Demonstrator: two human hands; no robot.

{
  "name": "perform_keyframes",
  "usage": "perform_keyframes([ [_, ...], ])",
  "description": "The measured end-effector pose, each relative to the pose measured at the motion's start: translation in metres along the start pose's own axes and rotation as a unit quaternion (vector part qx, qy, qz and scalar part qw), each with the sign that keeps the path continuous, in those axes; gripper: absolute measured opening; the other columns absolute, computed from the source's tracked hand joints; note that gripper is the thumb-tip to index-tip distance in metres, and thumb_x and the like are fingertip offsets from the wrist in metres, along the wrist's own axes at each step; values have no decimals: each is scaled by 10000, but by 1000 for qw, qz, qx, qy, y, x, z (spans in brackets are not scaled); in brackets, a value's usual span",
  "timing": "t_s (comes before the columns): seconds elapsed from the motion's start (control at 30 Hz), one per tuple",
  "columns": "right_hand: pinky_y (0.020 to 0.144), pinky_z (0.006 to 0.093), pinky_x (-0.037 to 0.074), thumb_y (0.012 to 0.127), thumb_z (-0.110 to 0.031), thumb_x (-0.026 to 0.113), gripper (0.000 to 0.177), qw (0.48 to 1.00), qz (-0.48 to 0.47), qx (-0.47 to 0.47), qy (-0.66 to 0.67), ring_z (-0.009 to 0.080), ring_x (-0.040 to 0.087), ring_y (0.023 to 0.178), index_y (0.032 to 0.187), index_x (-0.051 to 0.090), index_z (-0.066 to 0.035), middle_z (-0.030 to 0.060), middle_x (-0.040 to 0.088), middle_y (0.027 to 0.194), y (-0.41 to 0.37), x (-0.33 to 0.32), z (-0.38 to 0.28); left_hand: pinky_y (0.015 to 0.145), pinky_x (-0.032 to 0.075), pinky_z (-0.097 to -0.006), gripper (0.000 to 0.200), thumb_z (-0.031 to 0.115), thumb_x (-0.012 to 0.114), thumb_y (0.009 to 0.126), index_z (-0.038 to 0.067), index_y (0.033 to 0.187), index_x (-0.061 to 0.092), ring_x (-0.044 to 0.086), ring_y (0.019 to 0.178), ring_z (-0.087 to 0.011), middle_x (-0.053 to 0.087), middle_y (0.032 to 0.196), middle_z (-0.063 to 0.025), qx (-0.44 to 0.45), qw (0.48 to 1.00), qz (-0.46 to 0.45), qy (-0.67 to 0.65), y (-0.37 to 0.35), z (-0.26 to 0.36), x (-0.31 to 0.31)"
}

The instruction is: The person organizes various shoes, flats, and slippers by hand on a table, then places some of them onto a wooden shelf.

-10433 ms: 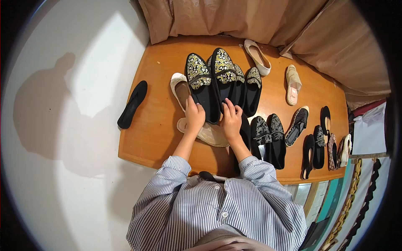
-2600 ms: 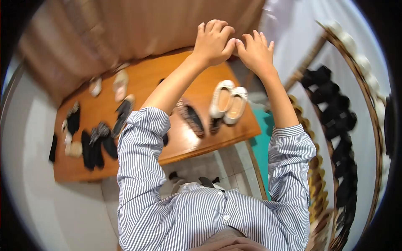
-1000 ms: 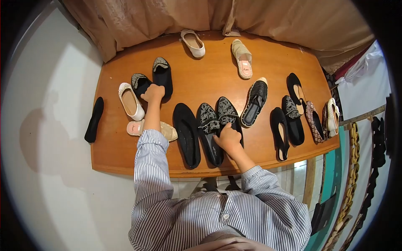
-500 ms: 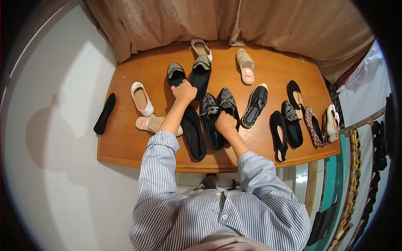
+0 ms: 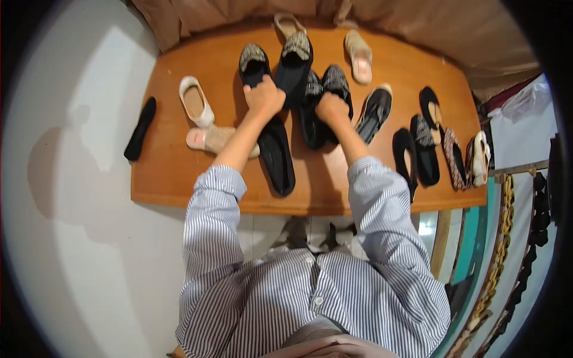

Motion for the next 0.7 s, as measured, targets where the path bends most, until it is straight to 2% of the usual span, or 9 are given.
perform_keyframes([
  [0.03,851,389,444,778,-144,448,284,1000,-25,12,8,311,553,1017,974,601,-8,189,576,1067,2,1,1,879,272,-467,356,180,432,724,-39,1003,463,609,792,-338,626,832,-214,-6,1000,-21,2,-2,-3,5],
  [0.13,864,383,436,779,-147,459,313,997,-60,48,17,319,535,1045,1023,593,-4,197,552,1112,5,-5,7,891,264,-471,349,160,427,720,-31,1010,457,606,794,-338,624,791,-217,11,999,-34,-19,-10,-8,9],
  [0.27,878,385,423,797,-164,453,334,997,-8,76,26,317,528,1057,1077,539,-2,191,544,1129,12,-32,33,889,270,-485,375,160,398,712,-13,1040,454,575,848,-375,615,846,-228,44,997,-55,2,-10,13,-9],
  [0.33,882,388,418,801,-167,450,355,995,11,92,25,318,525,1059,1111,490,1,191,537,1135,11,-62,48,942,237,-507,383,156,396,709,-18,1043,465,565,851,-397,604,865,-246,100,994,-38,-34,1,38,-16],
  [0.37,880,391,419,802,-175,456,362,994,30,101,31,316,523,1061,1117,480,1,191,535,1137,10,-79,59,900,304,-476,318,142,418,713,-45,965,473,570,812,-397,610,802,-239,152,987,18,-54,5,56,-20],
  [0.4,879,393,419,802,-183,462,370,992,49,112,36,315,522,1062,1123,471,2,192,533,1139,6,-98,71,900,304,-476,318,142,418,713,-45,965,473,570,812,-397,610,802,-239,169,984,20,-58,7,79,-27],
  [0.47,874,397,421,786,-192,489,395,987,71,136,38,316,521,1060,1127,462,5,193,535,1135,-4,-134,105,828,371,-447,308,143,425,701,-41,940,487,562,827,-400,604,794,-244,194,976,4,-93,6,134,-47],
  [0.5,873,398,422,774,-192,501,407,984,97,147,42,320,520,1060,1127,462,7,195,535,1134,-9,-151,128,763,403,-439,287,147,435,691,-34,906,493,566,788,-407,602,768,-245,230,968,32,-99,3,162,-51],
  [0.7,872,420,419,735,-161,507,421,941,207,265,41,350,527,1033,1107,465,33,234,548,1088,-116,-246,278,675,456,-486,247,146,446,683,-18,860,494,590,688,-409,597,723,-260,405,901,45,-151,-55,352,-51],
])
Point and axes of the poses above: each hand's wrist, its own y-axis towards the middle knuckle, its own x-axis out of the palm, z = x × y, the point moved 2 cm from there along y, towards the middle knuckle
